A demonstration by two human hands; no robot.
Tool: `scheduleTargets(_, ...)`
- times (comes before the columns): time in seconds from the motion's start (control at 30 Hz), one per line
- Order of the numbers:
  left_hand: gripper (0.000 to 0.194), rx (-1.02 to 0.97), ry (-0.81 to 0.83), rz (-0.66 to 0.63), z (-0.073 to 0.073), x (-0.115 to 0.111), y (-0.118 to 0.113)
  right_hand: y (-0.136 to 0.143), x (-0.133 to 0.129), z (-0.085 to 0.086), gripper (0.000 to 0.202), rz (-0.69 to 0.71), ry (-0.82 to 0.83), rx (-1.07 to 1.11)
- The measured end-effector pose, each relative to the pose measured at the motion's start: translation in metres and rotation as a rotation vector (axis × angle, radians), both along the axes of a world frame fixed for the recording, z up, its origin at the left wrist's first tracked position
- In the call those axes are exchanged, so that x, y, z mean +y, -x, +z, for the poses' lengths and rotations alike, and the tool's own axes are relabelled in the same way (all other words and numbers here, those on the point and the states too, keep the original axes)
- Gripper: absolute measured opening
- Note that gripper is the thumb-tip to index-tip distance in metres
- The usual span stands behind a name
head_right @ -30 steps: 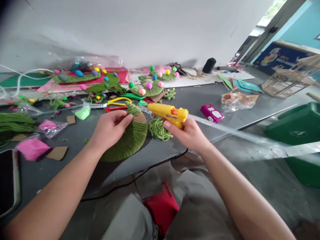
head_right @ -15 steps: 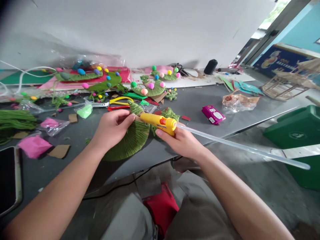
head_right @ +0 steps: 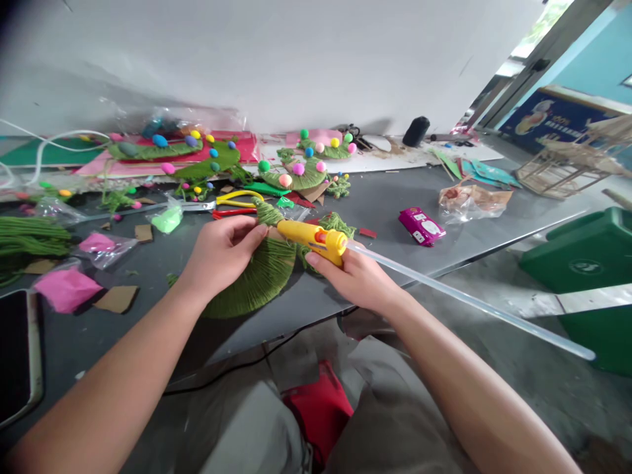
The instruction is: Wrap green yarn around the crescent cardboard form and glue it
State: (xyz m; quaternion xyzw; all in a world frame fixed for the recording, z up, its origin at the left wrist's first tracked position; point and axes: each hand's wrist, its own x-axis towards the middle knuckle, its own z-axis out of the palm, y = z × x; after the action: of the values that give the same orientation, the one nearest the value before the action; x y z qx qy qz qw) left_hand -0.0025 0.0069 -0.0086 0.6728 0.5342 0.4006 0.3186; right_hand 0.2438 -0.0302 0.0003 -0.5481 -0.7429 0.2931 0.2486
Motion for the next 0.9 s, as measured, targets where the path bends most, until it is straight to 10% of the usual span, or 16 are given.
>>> scheduleTargets(0.9,0.029,0.006,0.018,0.022,-0.0005,0.0023,0.0012,-0.0086,0.0012,-0.0002,0.042,-0.100,-0.053,-0.023)
